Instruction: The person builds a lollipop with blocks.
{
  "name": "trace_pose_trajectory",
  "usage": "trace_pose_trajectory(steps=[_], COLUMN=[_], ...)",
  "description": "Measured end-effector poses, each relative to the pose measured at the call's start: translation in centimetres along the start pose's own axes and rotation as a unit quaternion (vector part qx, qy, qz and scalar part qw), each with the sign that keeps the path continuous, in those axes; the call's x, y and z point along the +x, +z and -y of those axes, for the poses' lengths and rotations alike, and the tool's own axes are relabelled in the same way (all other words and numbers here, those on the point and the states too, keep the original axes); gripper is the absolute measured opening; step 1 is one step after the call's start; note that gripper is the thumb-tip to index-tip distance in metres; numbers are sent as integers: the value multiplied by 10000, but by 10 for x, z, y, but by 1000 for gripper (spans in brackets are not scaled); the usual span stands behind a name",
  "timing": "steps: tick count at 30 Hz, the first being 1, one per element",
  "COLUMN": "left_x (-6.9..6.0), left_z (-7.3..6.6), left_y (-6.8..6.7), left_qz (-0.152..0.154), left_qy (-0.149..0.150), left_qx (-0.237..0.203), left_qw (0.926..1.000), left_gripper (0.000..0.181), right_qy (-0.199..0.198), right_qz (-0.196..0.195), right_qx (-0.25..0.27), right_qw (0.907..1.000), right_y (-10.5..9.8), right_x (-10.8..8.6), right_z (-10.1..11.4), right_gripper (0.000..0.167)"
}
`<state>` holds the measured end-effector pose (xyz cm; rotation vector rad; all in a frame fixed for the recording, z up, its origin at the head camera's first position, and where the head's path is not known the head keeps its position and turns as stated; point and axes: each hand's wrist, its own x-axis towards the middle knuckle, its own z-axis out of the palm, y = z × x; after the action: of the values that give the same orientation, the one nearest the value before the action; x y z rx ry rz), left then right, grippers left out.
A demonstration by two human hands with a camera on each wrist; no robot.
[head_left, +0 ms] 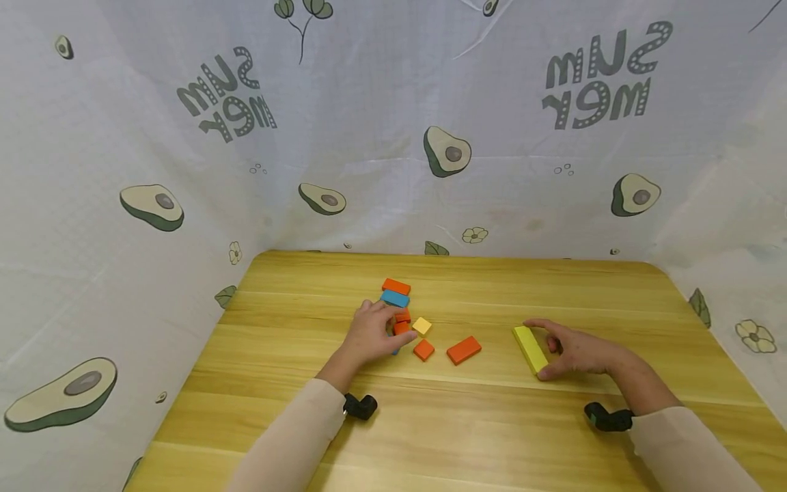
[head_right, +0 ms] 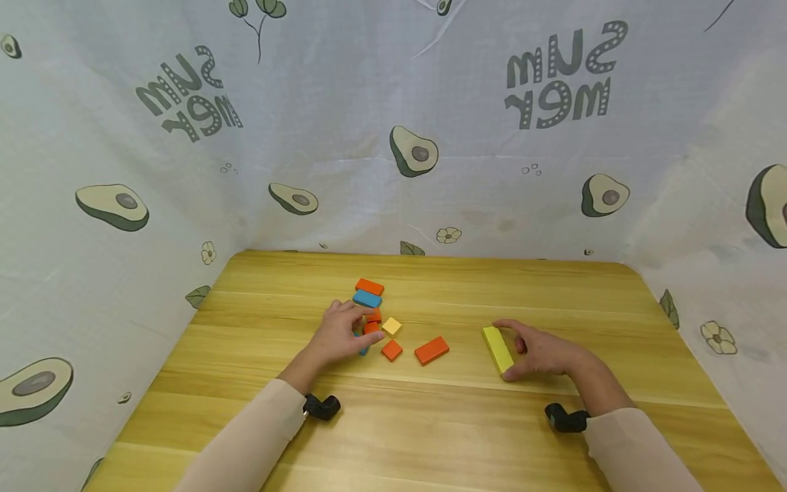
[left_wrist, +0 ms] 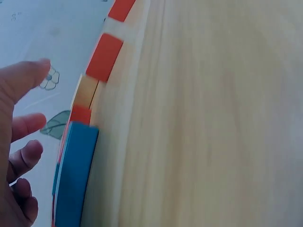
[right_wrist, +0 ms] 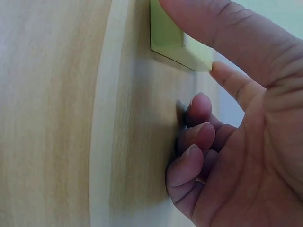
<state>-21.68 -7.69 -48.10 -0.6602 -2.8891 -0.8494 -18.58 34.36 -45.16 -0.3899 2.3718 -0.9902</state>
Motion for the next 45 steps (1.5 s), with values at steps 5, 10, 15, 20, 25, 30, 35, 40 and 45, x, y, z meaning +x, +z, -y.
trace_pose_trajectory(steps=[5,10,15,20,25,30,35,40,45], left_x=[6,10,13,15,17,18,19,20,23], left_z=[-13,-21,-28,-28,-27,-26,-25,-24,-21], left_y=[8,13,15,19,19,16,13,11,12], left_qz=[8,-14,0,-26,22,112,183,303,419], left_qy=[-265,-510,-686,-743,-757,-817,-792,-770,-792], left_qx=[331,648,719,814,749,531,516,503,463], left_qw=[9991,9966,9950,9939,9943,9952,9954,9953,9949], left_gripper=[51,48,46,43,39,37,38,40,42], right_qy=[48,23,-64,23,48,1,-18,-2,5], right_qz=[-68,-172,-306,-492,-595,-602,-610,-659,-828], right_qx=[-74,-141,-151,-179,-182,-277,-459,-656,-904], right_qw=[9999,9997,9994,9986,9981,9978,9971,9957,9925], right_y=[3,5,9,15,19,20,19,20,25], right_x=[1,1,3,4,3,1,0,0,1], right_z=[1,3,3,2,3,3,5,5,5], right_gripper=[103,102,102,104,106,108,108,107,107])
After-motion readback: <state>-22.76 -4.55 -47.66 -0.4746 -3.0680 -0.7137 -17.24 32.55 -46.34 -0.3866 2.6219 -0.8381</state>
